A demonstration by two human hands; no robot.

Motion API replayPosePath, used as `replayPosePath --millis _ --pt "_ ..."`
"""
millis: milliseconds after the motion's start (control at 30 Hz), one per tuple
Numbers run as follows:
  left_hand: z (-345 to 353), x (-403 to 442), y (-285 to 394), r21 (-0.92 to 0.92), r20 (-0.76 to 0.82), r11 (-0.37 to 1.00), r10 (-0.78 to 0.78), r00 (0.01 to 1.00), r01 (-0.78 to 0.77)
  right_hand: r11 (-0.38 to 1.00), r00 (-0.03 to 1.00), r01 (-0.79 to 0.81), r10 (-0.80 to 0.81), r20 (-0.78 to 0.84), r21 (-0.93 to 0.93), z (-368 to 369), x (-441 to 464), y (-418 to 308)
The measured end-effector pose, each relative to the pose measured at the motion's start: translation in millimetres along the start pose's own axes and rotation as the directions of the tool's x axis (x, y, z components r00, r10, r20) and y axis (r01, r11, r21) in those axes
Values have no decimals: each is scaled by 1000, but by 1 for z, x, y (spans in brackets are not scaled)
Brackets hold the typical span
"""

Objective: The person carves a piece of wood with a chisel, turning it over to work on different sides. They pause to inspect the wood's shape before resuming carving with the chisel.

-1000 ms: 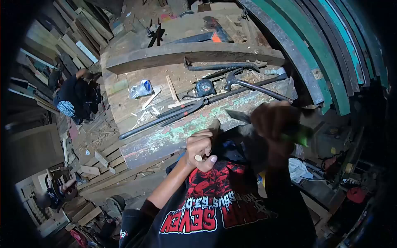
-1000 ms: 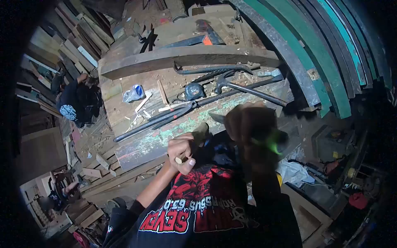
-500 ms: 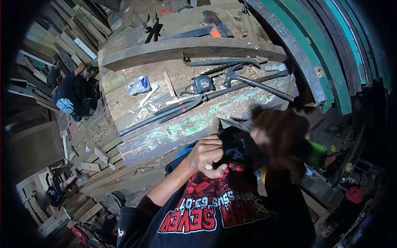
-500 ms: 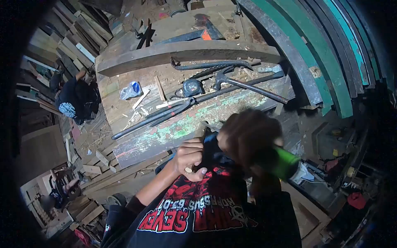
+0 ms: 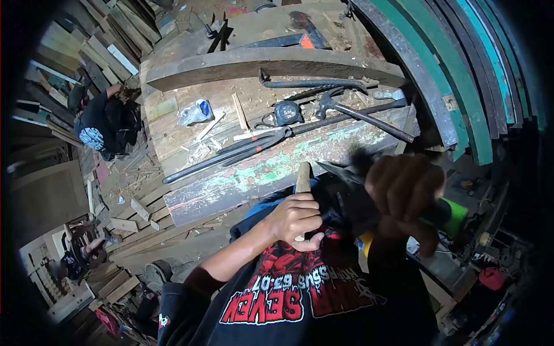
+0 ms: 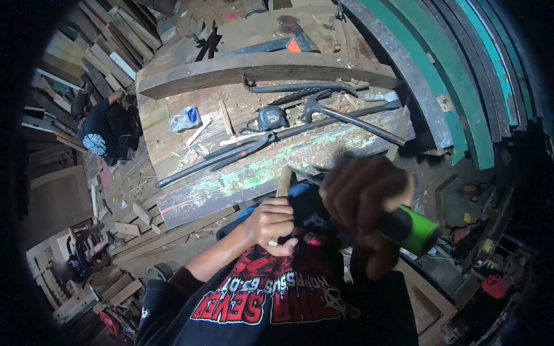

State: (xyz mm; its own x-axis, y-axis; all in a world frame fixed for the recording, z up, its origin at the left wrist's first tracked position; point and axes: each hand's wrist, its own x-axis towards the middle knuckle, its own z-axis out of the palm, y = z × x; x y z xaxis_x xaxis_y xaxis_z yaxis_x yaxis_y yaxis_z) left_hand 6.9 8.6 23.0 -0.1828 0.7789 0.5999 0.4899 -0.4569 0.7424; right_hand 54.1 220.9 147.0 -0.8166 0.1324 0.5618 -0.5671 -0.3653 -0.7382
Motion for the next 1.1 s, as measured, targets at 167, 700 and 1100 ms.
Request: replayPosePath --millis 167,700,1100 --pt "8 1 -2 23 -29 999 28 999 -28 975 943 -183 138 -302 -128 7 -37 17" --pt "8 -2 4 39 -84 999 -12 996 15 988 981 -72 46 188 137 -1 -1 9" --pt "5 -1 7 55 -30 997 -43 999 44 987 974 -159 155 165 6 -7 -8 12"
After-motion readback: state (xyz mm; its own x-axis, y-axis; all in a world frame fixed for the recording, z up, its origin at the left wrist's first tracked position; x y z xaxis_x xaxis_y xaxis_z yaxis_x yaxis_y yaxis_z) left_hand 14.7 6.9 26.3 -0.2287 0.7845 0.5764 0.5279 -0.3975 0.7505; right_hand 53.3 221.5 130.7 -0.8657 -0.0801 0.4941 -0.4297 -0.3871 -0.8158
